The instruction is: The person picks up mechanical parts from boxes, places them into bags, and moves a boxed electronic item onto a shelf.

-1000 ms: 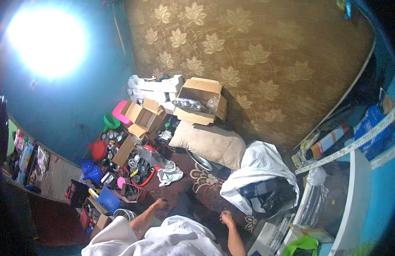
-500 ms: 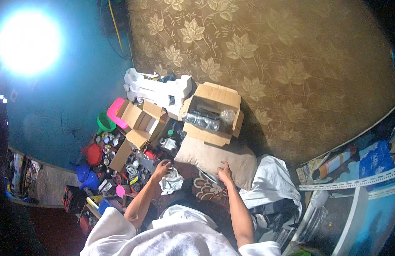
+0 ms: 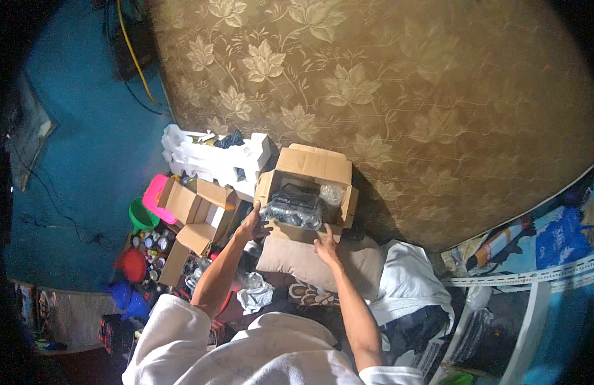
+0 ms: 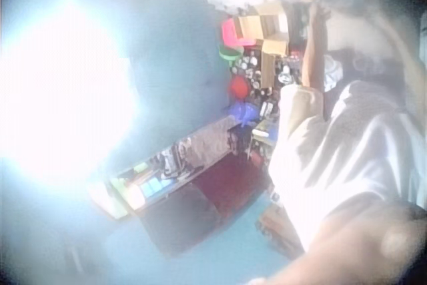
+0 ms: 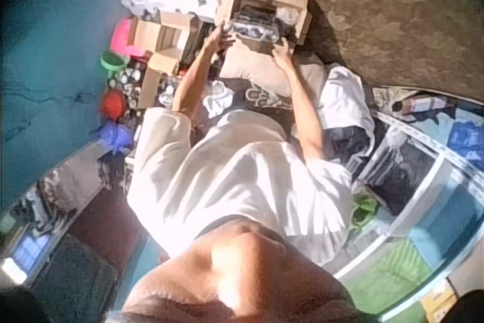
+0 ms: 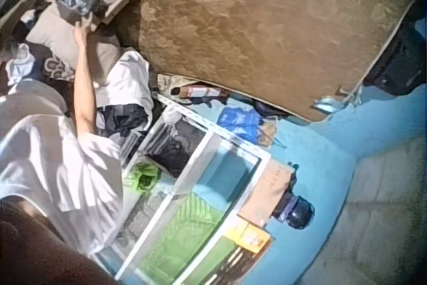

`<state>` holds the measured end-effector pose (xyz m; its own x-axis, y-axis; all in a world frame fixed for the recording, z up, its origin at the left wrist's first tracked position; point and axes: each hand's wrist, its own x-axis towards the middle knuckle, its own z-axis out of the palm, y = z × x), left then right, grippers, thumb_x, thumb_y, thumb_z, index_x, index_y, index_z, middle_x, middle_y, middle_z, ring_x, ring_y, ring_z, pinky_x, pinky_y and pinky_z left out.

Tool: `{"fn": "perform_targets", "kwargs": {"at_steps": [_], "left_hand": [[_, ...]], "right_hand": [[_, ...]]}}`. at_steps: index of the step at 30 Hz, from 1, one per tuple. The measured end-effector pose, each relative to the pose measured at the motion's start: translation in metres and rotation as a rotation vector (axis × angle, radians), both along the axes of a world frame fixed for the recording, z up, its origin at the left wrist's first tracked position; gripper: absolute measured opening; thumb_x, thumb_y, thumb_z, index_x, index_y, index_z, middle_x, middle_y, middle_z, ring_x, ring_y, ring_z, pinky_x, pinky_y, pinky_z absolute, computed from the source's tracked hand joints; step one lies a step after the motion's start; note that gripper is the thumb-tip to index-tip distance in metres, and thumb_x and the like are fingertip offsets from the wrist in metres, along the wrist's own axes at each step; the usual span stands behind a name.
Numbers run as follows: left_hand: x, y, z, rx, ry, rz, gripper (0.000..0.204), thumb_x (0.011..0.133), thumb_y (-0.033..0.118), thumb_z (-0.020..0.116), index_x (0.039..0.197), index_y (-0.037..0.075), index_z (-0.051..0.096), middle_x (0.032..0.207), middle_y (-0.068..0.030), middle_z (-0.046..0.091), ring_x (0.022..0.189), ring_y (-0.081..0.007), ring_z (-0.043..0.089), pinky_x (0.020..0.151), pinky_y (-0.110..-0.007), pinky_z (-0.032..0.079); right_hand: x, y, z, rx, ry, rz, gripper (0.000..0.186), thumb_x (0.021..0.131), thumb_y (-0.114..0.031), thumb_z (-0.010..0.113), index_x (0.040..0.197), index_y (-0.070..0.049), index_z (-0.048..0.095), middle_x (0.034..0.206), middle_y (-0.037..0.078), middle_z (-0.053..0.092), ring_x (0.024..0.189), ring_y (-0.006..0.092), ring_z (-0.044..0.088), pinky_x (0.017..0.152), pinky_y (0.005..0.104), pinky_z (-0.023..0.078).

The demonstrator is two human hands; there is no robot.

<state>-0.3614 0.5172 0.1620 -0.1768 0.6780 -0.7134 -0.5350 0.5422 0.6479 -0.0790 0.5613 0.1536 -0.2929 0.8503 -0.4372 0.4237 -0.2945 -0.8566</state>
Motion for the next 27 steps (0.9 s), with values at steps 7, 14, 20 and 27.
{"fn": "perform_targets", "kwargs": {"at_steps": [7,14,20,27], "left_hand": [[0.007,0.038,-0.023,0.476,-0.019,-0.160,0.061,0.083,0.047,0.058,0.124,0.004,0.044,0.109,-0.0148,0.059,0.093,-0.0285,0.060,0.082,-0.039,0.051],[0.029,0.065,0.032,0.276,-0.352,-0.083,0.035,0.091,0.022,0.042,0.116,-0.002,0.048,0.114,-0.0162,0.055,0.101,-0.0312,0.057,0.086,-0.042,0.053],[0.065,-0.016,0.062,0.098,-0.485,-0.255,0.040,0.088,0.017,0.048,0.122,-0.003,0.044,0.110,-0.0184,0.055,0.092,-0.0295,0.060,0.078,-0.034,0.056],[0.046,-0.092,0.086,0.090,-0.477,-0.571,0.052,0.086,0.021,0.059,0.125,-0.006,0.039,0.117,-0.0167,0.054,0.099,-0.0256,0.059,0.083,-0.036,0.050]], "right_hand": [[0.000,0.012,0.010,0.000,-0.070,0.087,0.079,0.089,-0.016,0.056,0.145,-0.031,0.001,0.138,0.023,0.034,0.075,0.0210,0.065,0.057,0.0330,0.052],[0.010,0.010,0.030,-0.255,0.250,-0.163,0.080,0.087,-0.056,0.046,0.144,-0.023,0.003,0.136,0.018,0.038,0.090,0.0269,0.062,0.066,0.0396,0.054],[0.052,0.010,0.047,-0.605,0.576,-0.428,0.087,0.075,-0.078,0.038,0.127,-0.008,0.047,0.130,0.012,0.047,0.118,0.0308,0.045,0.090,0.0552,0.041],[0.057,-0.014,0.080,-0.666,0.302,-0.096,0.062,0.080,-0.051,0.061,0.116,-0.001,0.056,0.114,0.013,0.061,0.102,0.0237,0.059,0.091,0.0382,0.045]]}}
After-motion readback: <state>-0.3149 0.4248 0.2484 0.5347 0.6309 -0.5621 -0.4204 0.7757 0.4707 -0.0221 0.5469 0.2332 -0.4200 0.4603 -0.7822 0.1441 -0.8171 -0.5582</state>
